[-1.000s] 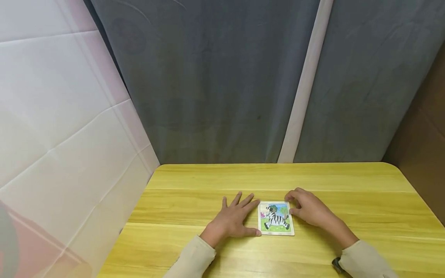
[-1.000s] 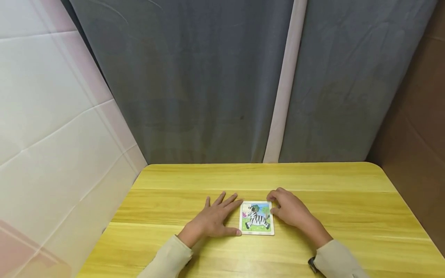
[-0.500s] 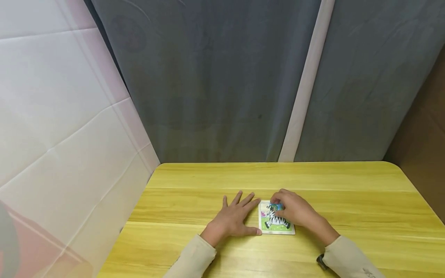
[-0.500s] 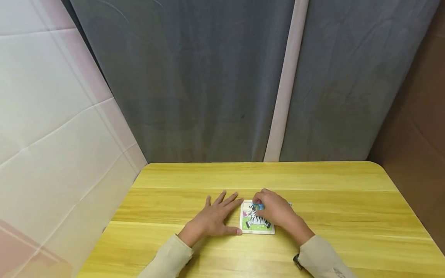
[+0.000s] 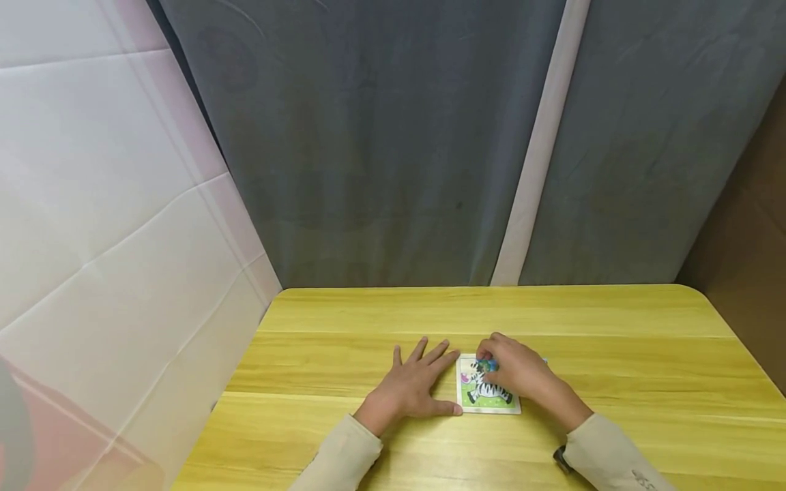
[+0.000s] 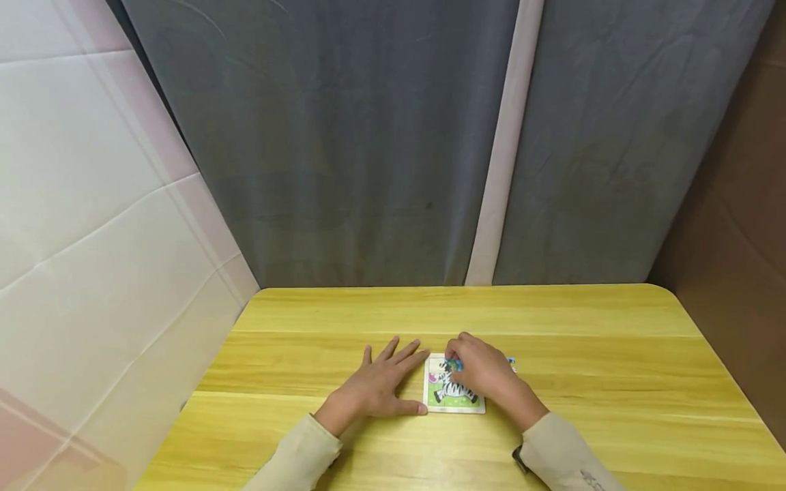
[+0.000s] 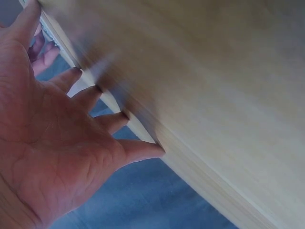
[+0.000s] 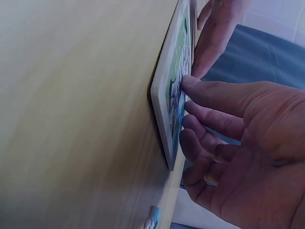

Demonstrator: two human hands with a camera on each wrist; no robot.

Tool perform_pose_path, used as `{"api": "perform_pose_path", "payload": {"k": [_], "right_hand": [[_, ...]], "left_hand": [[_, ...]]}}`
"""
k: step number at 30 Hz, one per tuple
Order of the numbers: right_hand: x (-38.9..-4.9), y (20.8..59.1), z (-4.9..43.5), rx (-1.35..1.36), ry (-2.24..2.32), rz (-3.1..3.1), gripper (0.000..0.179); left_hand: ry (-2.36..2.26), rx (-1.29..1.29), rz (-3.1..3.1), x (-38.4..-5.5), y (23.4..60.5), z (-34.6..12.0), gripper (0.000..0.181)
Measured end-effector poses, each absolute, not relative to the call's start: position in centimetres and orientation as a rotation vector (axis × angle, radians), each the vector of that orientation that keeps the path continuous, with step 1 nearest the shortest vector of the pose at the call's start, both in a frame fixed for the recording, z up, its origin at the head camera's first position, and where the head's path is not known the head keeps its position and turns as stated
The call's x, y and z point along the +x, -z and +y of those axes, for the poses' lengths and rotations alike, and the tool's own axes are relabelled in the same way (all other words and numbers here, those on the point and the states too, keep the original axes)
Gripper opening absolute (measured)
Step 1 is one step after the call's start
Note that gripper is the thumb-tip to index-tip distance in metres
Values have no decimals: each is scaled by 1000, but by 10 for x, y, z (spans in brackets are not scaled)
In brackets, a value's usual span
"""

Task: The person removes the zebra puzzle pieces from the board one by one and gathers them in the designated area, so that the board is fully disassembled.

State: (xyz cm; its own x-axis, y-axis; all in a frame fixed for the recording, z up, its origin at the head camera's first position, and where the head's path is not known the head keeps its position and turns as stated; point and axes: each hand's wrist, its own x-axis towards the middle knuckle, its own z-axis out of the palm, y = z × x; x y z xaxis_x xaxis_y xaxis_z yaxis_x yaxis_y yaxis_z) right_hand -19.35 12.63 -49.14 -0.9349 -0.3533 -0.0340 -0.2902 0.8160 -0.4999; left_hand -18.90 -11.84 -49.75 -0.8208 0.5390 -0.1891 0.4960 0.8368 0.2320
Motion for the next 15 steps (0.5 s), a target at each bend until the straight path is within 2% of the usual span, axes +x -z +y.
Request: {"api": "perform_pose_path", "payload": {"k": [15], "right_hand": [[-197,494,127,-520,753,2857,29]], "left_hand": [[-266,784,2760,-190,497,-118,101]]}}
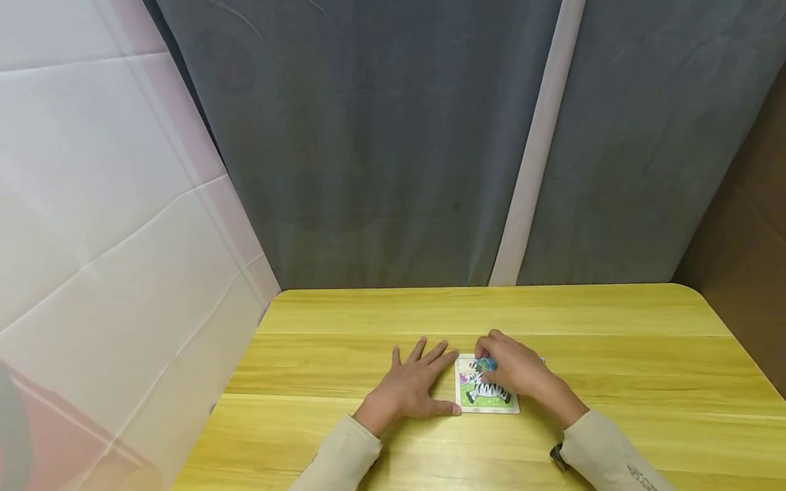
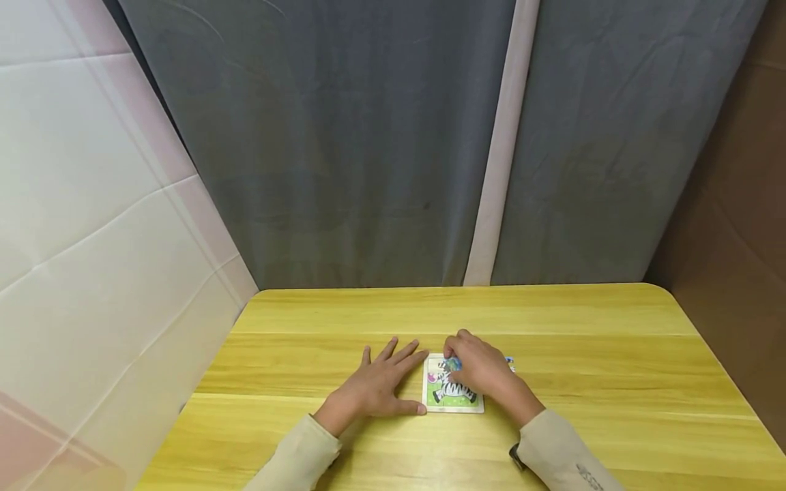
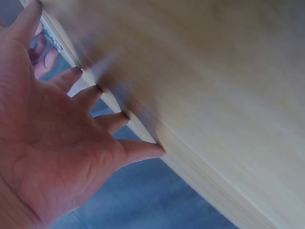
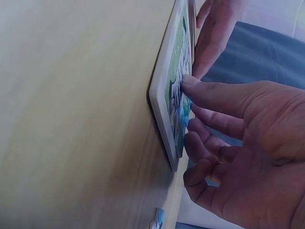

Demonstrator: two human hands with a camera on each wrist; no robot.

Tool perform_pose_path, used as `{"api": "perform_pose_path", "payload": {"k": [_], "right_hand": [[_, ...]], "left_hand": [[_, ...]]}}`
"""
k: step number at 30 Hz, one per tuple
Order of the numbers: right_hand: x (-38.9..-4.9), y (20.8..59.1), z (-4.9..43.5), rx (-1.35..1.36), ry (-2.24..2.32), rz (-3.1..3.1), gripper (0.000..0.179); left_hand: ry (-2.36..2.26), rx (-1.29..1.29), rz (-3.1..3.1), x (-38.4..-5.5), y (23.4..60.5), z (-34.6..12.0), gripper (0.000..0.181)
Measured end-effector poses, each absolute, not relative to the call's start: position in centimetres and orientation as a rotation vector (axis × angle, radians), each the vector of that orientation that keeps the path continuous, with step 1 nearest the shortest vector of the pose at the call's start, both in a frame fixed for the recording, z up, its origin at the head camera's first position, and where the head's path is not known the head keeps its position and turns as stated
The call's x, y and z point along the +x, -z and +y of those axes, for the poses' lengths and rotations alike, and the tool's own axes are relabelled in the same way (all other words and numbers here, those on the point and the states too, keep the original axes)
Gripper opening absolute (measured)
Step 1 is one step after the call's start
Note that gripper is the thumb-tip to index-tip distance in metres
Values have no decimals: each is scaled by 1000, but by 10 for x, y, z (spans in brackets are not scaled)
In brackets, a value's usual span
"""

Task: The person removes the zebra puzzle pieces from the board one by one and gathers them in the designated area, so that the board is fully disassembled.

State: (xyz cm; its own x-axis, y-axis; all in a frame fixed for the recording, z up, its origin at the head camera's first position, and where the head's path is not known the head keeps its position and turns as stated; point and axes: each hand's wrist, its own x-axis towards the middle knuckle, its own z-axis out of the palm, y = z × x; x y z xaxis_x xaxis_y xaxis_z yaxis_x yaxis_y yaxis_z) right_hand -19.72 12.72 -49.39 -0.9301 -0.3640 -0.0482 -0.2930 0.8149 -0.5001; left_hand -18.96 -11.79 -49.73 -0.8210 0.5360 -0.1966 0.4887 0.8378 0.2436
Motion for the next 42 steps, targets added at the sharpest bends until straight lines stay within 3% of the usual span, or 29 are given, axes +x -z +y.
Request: {"api": "perform_pose_path", "payload": {"k": [22,42], "right_hand": [[-192,497,132,-592,846,2893,33],[-213,502,149,-702,958,2729,23]], "left_hand": [[-273,782,2760,-189,498,-118,100],[-273,798,2766,-189,498,-120,101]]}}
